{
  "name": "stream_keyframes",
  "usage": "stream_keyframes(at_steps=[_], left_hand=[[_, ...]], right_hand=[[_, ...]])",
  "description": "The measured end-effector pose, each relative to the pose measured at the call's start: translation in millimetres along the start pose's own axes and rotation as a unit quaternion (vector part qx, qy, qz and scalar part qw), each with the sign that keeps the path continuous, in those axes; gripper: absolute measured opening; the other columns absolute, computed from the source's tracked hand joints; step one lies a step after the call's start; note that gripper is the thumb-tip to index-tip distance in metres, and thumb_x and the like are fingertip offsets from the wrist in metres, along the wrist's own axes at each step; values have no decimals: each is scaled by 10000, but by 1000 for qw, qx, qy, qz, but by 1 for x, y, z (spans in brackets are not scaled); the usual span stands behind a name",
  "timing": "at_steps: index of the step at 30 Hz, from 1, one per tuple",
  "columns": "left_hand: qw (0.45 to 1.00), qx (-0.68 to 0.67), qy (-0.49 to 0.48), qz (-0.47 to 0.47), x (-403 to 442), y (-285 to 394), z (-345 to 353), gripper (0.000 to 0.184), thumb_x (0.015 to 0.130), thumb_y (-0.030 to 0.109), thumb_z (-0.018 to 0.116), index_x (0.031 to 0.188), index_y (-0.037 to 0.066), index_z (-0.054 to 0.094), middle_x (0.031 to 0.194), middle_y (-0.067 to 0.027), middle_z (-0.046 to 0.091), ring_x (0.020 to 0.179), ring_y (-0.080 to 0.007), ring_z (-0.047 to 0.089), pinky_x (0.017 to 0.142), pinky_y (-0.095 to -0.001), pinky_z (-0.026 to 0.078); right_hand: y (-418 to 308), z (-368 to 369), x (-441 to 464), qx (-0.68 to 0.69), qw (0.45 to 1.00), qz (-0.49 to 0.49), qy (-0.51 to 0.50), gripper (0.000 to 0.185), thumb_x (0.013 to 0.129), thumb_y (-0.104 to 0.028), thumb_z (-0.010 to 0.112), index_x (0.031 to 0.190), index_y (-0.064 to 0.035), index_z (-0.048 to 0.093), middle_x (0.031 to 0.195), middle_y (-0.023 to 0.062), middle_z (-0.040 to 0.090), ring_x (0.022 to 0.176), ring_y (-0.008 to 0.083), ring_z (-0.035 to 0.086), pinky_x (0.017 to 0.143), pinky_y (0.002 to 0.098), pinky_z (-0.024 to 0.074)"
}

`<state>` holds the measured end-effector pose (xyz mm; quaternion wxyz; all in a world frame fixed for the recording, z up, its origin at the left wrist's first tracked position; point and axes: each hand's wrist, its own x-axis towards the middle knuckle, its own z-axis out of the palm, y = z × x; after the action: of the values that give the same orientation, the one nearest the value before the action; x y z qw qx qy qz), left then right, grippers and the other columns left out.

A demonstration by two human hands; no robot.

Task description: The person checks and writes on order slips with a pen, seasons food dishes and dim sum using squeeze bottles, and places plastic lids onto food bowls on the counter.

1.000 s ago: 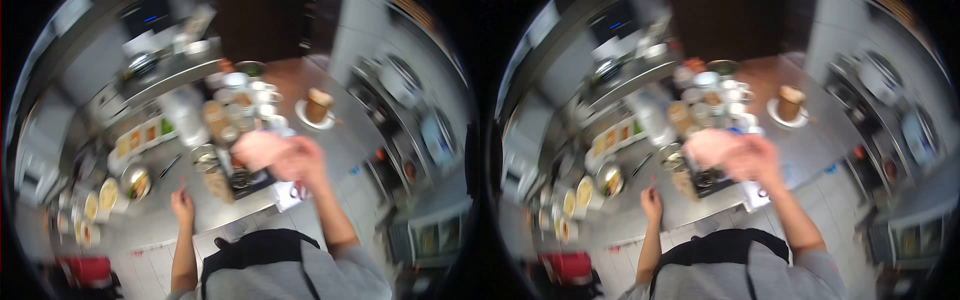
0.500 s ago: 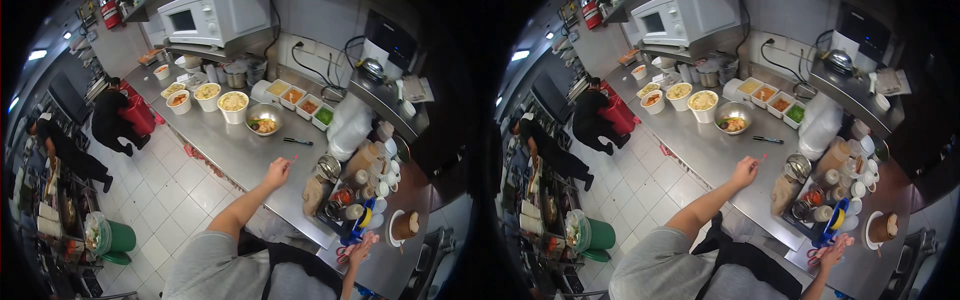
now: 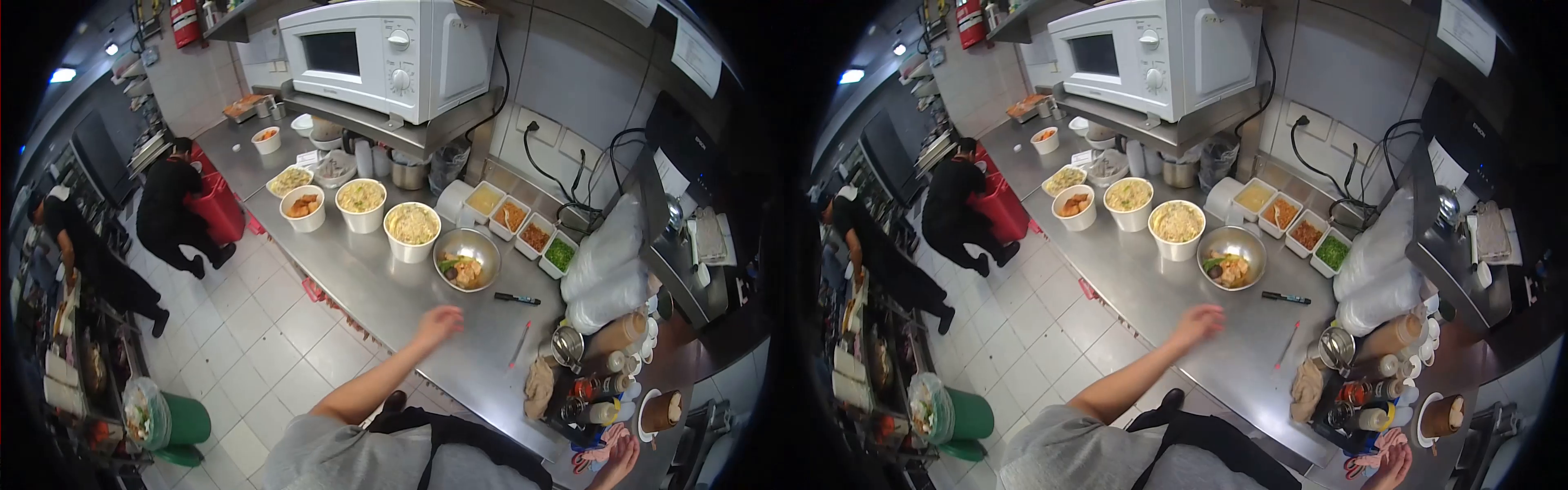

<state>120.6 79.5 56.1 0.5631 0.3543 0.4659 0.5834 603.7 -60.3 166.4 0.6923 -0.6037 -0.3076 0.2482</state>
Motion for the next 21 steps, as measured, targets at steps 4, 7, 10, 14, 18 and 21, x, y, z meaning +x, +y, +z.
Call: stream_keyframes(at_steps=[4,7,10,14,18,21], left_hand=[[951,-194,206,-124,32,63,-99,326,920,132,431,1236,80,374,1160,-145,510,943,-224,590,631,-304,497],[899,-322,187,-232,52,126,-107,480,908,142,440,1325,53,221,1302,-208,373,1129,-342,489,835,-446,474],[871,-412,115,-243,93,127,-120,560,883,95,443,1349,1,147,1341,-267,291,1195,-446,405,958,-535,407],[902,-416,33,-113,145,98,-140,601,855,40,432,1373,10,128,1289,-318,337,1113,-513,443,908,-590,445],[920,-353,125,-115,175,98,-155,648,825,78,489,1366,-7,143,1295,-299,346,1043,-535,483,821,-586,486],[937,-270,152,-162,154,123,-189,721,801,128,536,1375,29,110,1361,-281,248,1017,-538,495,790,-569,492]], right_hand=[[-28,85,-39,7,957,8,-289,224,881,-153,526,1036,9,543,728,82,591,571,139,554,533,249,464],[-21,180,-79,-98,865,120,-478,201,870,-79,545,1045,17,564,775,96,630,601,165,604,606,262,498],[27,243,-109,-175,804,91,-561,267,833,-71,601,1089,-3,567,878,63,636,784,129,604,658,252,490],[40,279,-128,-175,755,107,-622,304,808,-66,628,1102,-21,569,911,61,629,803,120,593,706,256,475],[45,270,-116,-244,769,70,-587,308,805,-79,628,1102,-23,570,901,67,630,791,125,596,697,261,477],[59,250,-104,-281,777,75,-558,327,791,-99,647,1101,-25,572,888,60,632,778,128,596,672,257,474]])
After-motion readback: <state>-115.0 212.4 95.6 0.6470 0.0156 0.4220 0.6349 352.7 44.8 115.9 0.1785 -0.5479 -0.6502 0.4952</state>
